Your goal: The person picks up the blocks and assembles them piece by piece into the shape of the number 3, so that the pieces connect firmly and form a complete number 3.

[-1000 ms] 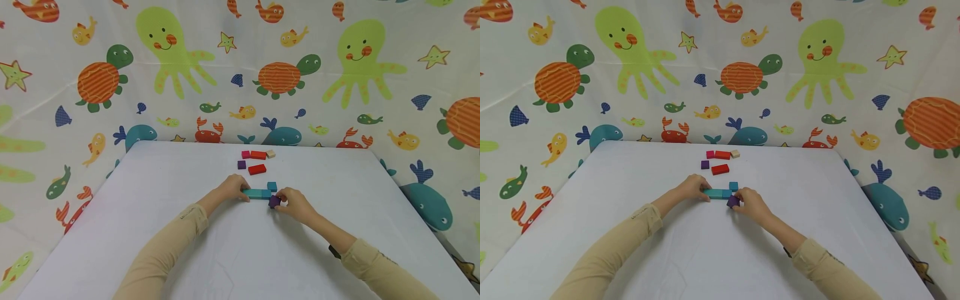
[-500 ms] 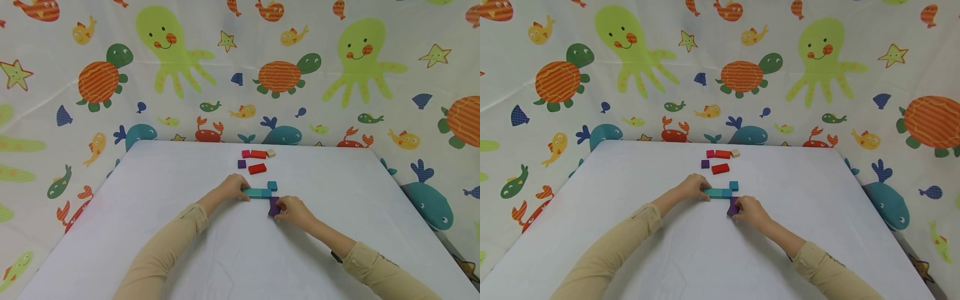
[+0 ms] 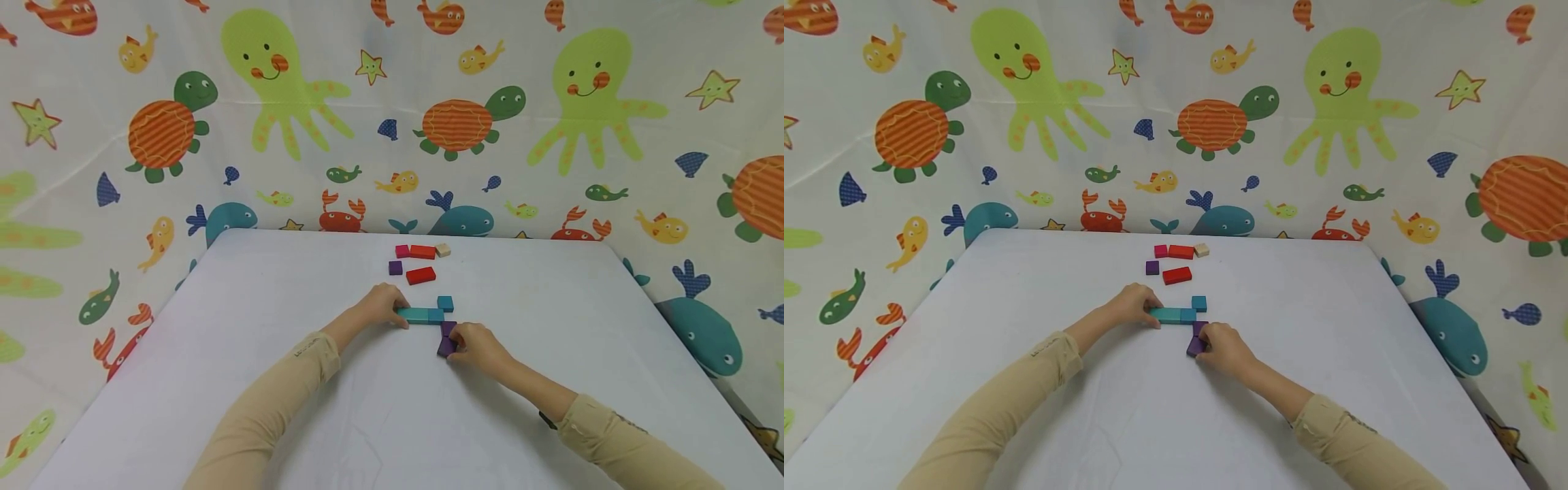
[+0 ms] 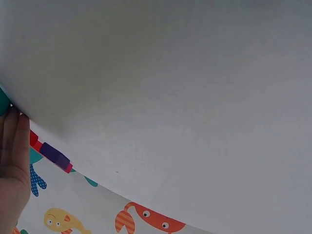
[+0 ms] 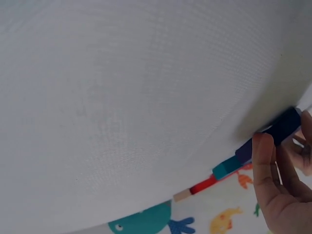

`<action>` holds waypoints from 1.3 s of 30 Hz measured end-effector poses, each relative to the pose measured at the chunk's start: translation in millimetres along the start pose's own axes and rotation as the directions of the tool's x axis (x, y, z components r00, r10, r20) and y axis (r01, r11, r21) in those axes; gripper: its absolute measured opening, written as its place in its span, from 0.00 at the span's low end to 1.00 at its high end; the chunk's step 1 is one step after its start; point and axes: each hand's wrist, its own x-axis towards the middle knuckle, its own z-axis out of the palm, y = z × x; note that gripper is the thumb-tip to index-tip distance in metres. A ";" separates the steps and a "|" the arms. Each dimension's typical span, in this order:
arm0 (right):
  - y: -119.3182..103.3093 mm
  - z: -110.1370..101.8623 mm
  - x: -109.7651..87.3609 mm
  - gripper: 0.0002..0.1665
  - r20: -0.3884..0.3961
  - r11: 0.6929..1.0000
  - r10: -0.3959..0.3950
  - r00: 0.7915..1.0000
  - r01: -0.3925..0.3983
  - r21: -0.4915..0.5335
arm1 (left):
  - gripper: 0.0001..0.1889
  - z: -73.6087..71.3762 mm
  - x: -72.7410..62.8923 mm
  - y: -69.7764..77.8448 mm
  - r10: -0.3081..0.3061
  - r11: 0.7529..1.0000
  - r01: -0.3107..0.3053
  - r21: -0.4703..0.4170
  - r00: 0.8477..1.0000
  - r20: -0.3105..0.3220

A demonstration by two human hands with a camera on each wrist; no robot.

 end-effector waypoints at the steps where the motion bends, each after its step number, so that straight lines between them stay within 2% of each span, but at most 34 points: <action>1: -0.5 0.5 0.3 0.16 -0.001 1.000 0.006 1.000 -0.006 -0.005 | 0.22 -0.3 -0.1 0.2 0.000 1.000 0.000 -0.001 1.000 0.000; 15: -3.7 0.4 0.5 0.18 0.010 0.993 0.119 0.993 -0.119 -0.019 | 0.22 -1.4 -1.4 0.7 0.010 1.000 -0.010 0.015 1.000 0.004; 26: -3.6 -1.0 1.0 0.15 0.037 0.990 0.141 0.989 -0.141 -0.026 | 0.21 -0.9 -1.3 0.9 -0.003 1.000 0.003 0.003 1.000 0.001; 39: -0.8 -1.3 2.8 0.15 0.039 0.992 0.116 0.992 -0.114 -0.044 | 0.22 -1.0 -1.7 1.7 -0.008 1.000 0.008 0.012 1.000 0.002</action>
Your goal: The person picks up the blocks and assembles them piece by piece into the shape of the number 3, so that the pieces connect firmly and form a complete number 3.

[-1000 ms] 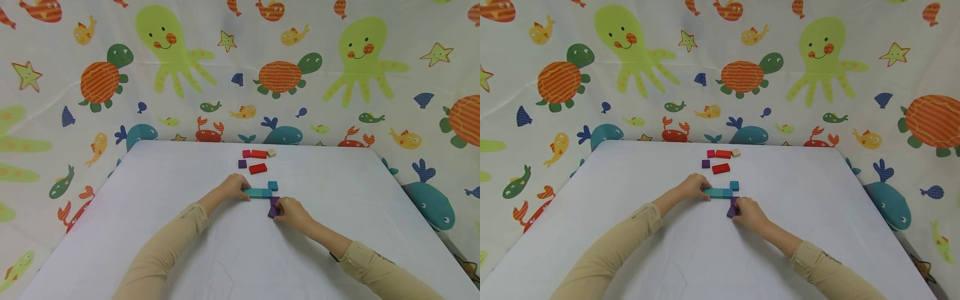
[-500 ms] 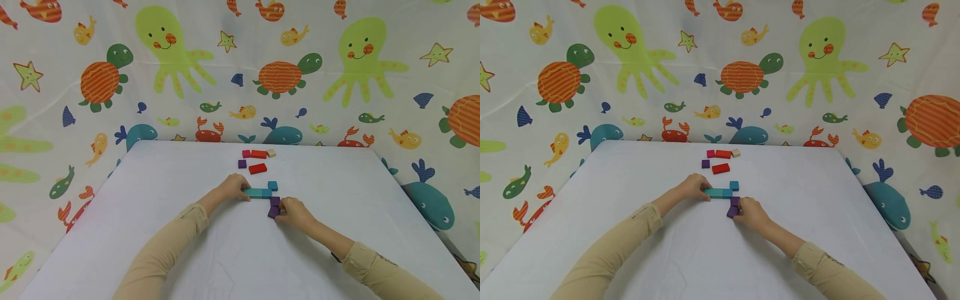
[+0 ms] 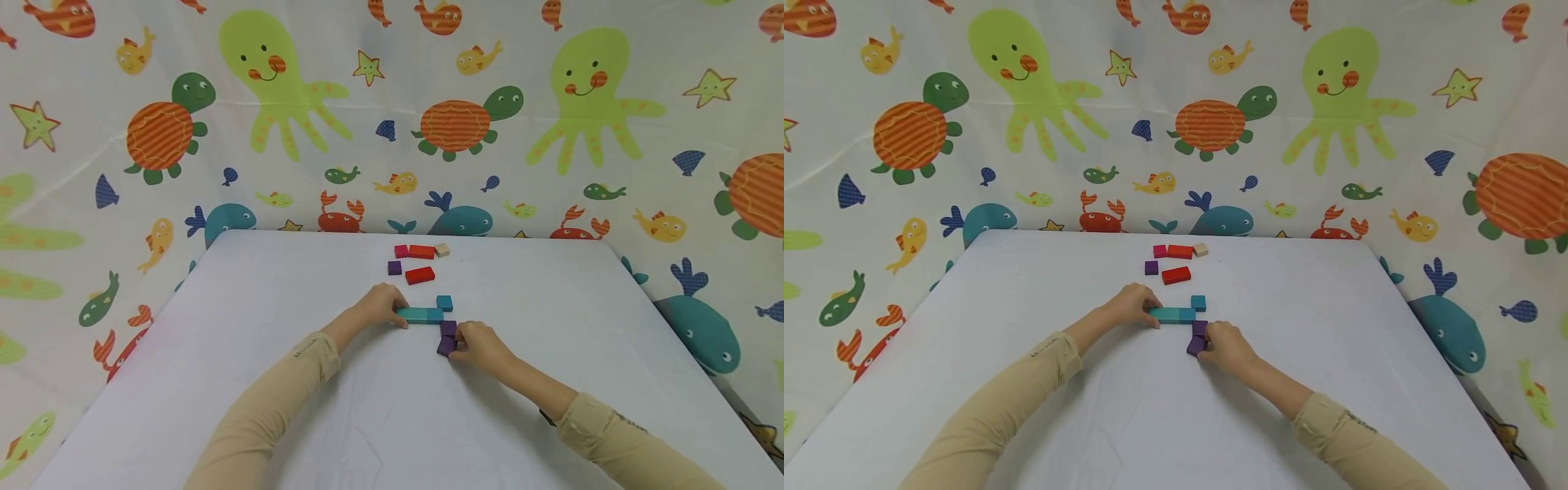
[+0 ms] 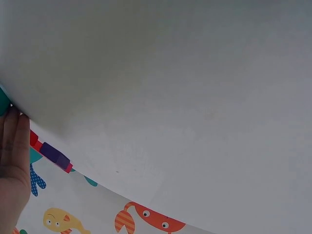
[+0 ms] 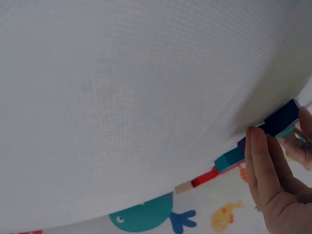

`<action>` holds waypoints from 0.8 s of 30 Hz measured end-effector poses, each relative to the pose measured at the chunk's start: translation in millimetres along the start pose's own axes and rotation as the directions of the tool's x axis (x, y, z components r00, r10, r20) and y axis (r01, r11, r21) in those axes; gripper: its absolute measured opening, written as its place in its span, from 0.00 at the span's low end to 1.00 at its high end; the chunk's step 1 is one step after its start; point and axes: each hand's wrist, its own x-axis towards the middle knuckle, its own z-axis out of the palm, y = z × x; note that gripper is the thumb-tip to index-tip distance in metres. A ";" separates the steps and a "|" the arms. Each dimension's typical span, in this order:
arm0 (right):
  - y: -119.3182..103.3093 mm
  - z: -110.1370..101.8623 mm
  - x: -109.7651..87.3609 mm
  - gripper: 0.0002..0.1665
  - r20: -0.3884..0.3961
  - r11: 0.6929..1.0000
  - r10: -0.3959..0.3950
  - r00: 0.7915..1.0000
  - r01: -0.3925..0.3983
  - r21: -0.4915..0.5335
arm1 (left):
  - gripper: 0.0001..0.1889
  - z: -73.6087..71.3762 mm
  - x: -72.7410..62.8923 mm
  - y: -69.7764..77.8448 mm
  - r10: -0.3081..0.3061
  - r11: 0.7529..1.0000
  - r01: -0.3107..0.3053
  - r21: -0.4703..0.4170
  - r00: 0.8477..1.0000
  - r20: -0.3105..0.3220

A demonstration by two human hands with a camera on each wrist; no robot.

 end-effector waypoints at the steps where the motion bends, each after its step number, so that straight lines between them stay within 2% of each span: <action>1: 0.0 -0.1 0.0 0.15 0.000 1.000 0.001 1.000 -0.001 0.001 | 0.22 0.0 -0.1 0.0 0.001 1.000 -0.001 0.000 1.000 0.000; 15: -0.1 0.0 0.2 0.15 0.007 1.000 0.012 1.000 -0.012 0.003 | 0.21 -0.1 -0.8 0.1 0.016 1.000 -0.016 -0.004 1.000 -0.003; 24: 2.5 0.6 -2.5 0.16 -0.002 1.000 -0.013 1.000 0.013 0.003 | 0.21 -0.2 -2.5 0.3 0.039 0.999 -0.039 0.007 0.999 -0.024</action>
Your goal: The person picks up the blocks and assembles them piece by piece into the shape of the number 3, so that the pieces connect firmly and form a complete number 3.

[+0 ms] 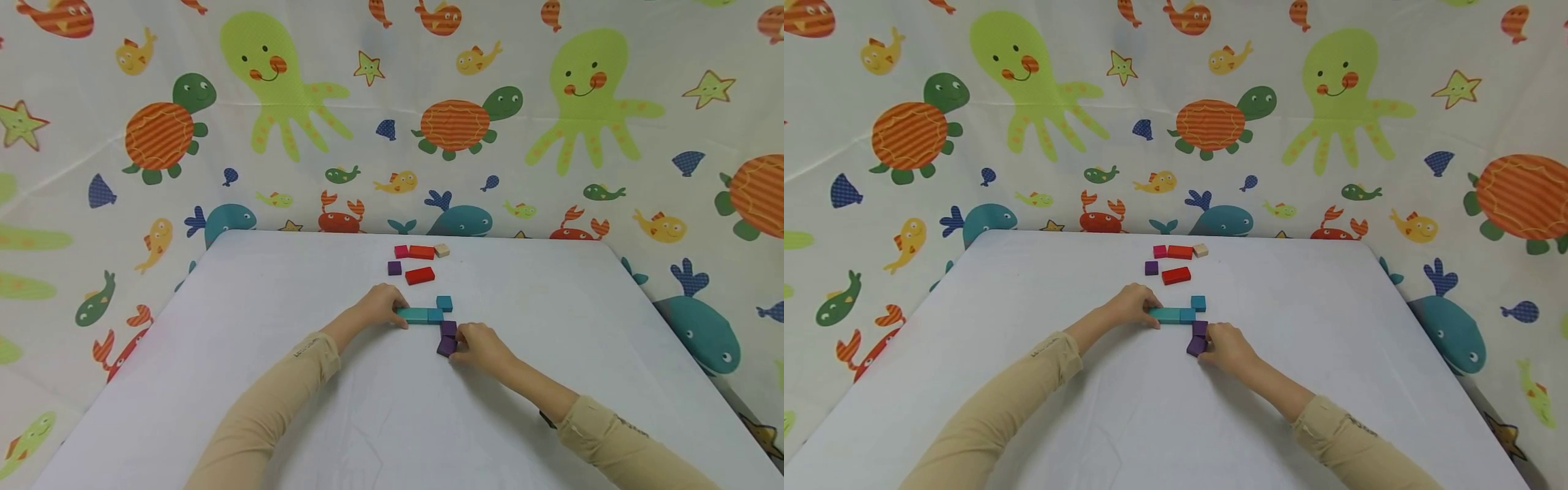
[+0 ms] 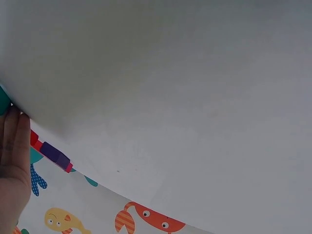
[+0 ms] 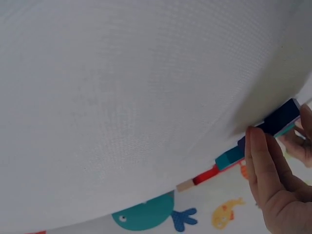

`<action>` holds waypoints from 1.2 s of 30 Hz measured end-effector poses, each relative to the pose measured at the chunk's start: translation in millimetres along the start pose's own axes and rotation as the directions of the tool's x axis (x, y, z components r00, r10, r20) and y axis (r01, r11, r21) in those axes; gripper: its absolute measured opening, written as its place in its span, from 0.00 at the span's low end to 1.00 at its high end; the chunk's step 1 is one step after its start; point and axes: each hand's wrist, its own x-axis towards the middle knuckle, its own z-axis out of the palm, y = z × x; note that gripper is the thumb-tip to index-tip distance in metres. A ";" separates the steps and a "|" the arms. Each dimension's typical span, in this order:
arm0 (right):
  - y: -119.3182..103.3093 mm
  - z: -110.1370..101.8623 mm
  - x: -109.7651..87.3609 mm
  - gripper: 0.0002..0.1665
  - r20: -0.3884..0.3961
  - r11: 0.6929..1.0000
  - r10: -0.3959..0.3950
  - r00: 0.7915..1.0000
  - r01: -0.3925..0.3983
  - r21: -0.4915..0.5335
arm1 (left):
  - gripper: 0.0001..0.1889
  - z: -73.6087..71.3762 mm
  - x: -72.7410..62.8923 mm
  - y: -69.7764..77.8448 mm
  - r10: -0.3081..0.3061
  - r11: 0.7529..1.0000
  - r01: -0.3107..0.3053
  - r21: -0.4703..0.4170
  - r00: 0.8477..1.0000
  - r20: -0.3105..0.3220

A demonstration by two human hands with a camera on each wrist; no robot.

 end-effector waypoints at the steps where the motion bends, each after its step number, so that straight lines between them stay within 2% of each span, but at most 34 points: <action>1: 0.2 0.0 -0.3 0.16 -0.001 1.000 0.000 1.000 0.000 0.005 | 0.21 -0.1 0.0 0.1 -0.004 1.000 0.004 -0.002 1.000 0.001; 28: 1.4 0.6 -2.6 0.14 -0.008 1.000 -0.003 1.000 0.003 0.012 | 0.22 -2.7 1.1 2.0 -0.036 0.999 0.037 -0.012 0.999 0.036; 36: 3.7 0.0 -1.6 0.14 -0.012 0.999 -0.003 1.000 0.004 0.049 | 0.22 -3.5 1.2 0.8 -0.012 1.000 0.013 -0.007 0.999 0.041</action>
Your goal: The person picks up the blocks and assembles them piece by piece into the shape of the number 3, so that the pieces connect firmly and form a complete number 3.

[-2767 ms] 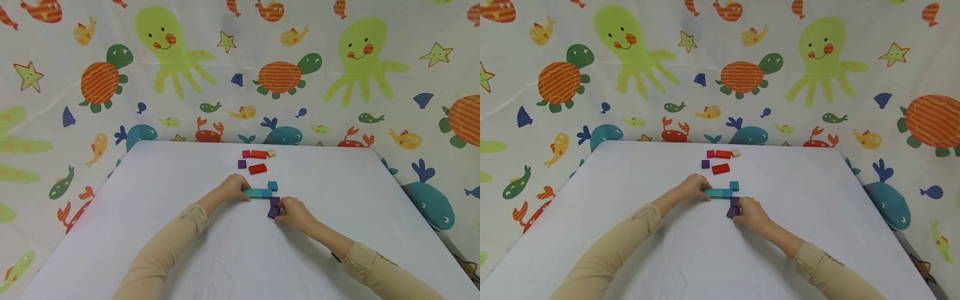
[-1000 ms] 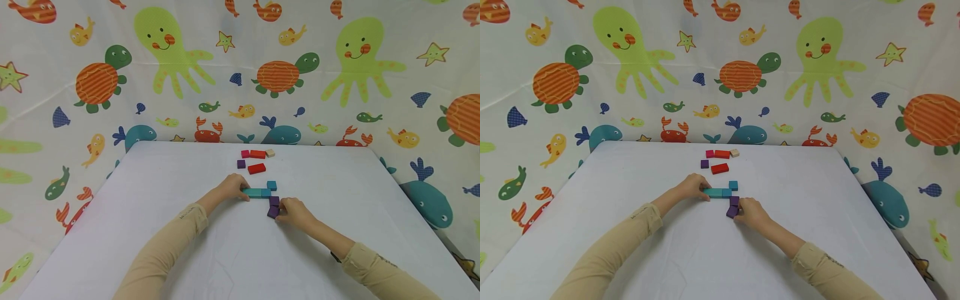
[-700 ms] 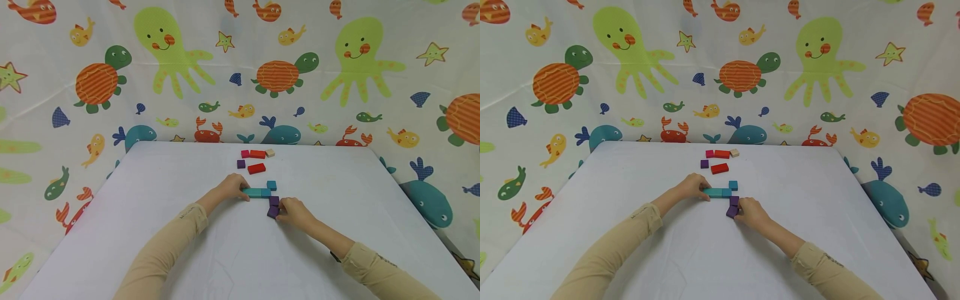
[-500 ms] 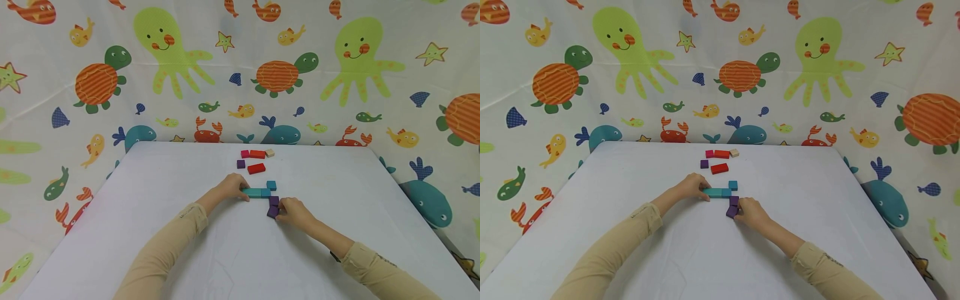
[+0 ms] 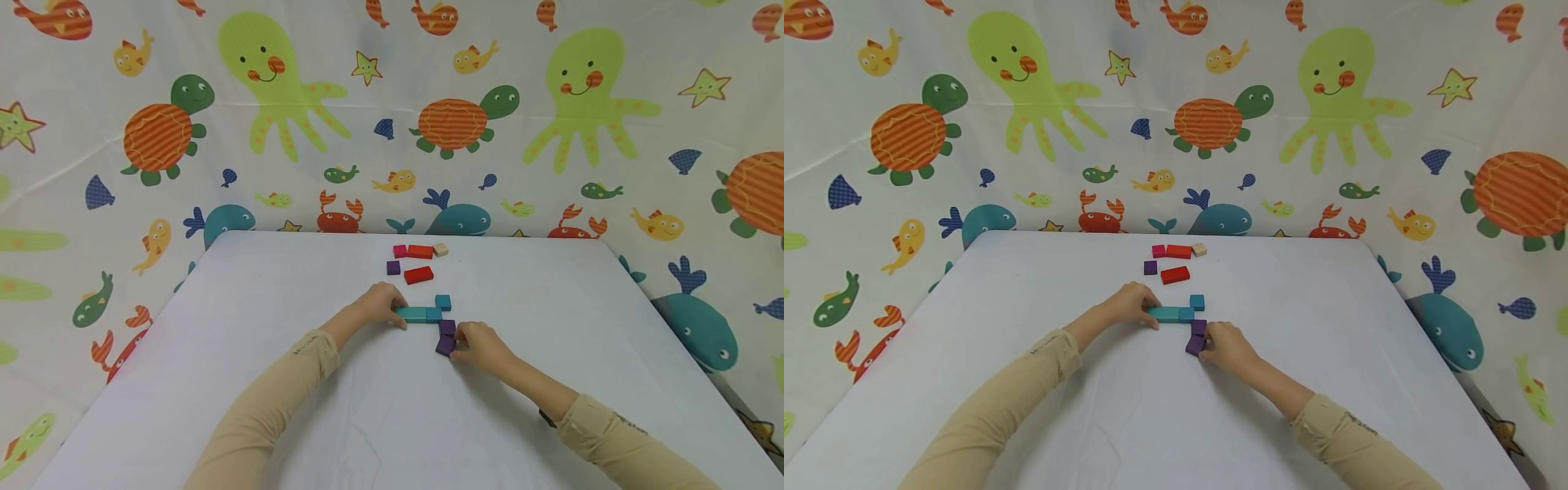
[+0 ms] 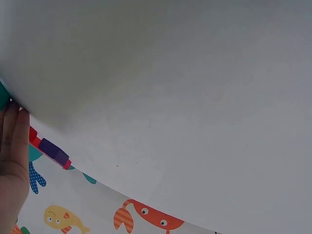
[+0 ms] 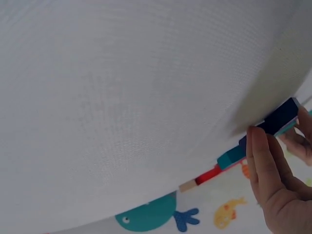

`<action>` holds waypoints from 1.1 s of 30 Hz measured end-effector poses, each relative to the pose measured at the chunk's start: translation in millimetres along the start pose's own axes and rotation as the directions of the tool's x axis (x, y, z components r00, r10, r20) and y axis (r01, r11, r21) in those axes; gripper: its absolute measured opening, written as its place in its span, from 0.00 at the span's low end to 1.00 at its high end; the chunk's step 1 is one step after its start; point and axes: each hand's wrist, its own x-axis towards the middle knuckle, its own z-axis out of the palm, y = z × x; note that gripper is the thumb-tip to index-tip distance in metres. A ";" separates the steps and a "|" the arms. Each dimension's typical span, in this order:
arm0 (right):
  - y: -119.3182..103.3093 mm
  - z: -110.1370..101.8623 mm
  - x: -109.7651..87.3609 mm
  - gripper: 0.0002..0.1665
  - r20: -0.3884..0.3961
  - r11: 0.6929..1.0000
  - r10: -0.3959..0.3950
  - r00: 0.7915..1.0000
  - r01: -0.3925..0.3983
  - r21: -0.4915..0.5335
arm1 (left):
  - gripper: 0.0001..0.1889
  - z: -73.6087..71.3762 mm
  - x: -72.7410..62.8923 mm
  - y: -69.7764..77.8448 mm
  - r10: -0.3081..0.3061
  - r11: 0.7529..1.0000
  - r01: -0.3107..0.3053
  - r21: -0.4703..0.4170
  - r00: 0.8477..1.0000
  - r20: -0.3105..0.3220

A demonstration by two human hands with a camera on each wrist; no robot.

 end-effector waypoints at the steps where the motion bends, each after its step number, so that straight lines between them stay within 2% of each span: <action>1: 0.7 0.0 0.0 0.14 -0.004 1.000 -0.005 1.000 0.005 0.009 | 0.22 0.1 0.1 -0.4 0.002 1.000 -0.002 -0.001 1.000 0.002; 13: 2.7 -10.1 1.1 0.12 -0.076 0.997 -0.060 0.995 0.064 0.053 | 0.23 -2.5 -0.3 -1.2 -0.011 1.000 0.011 -0.025 1.000 0.010; 22: 0.9 -14.7 7.3 0.12 -0.073 0.996 -0.070 0.995 0.074 0.058 | 0.26 -0.5 2.3 -2.5 -0.013 1.000 0.013 -0.015 1.000 -0.002; 29: -1.4 -17.7 17.8 0.12 -0.094 0.996 -0.076 0.993 0.081 0.048 | 0.26 0.8 4.4 -5.1 -0.039 0.996 0.038 -0.079 0.999 -0.012; 33: -1.5 -19.4 24.3 0.13 -0.098 0.997 -0.053 0.994 0.058 0.052 | 0.25 1.3 3.9 -8.3 -0.019 0.995 0.016 -0.101 0.999 -0.030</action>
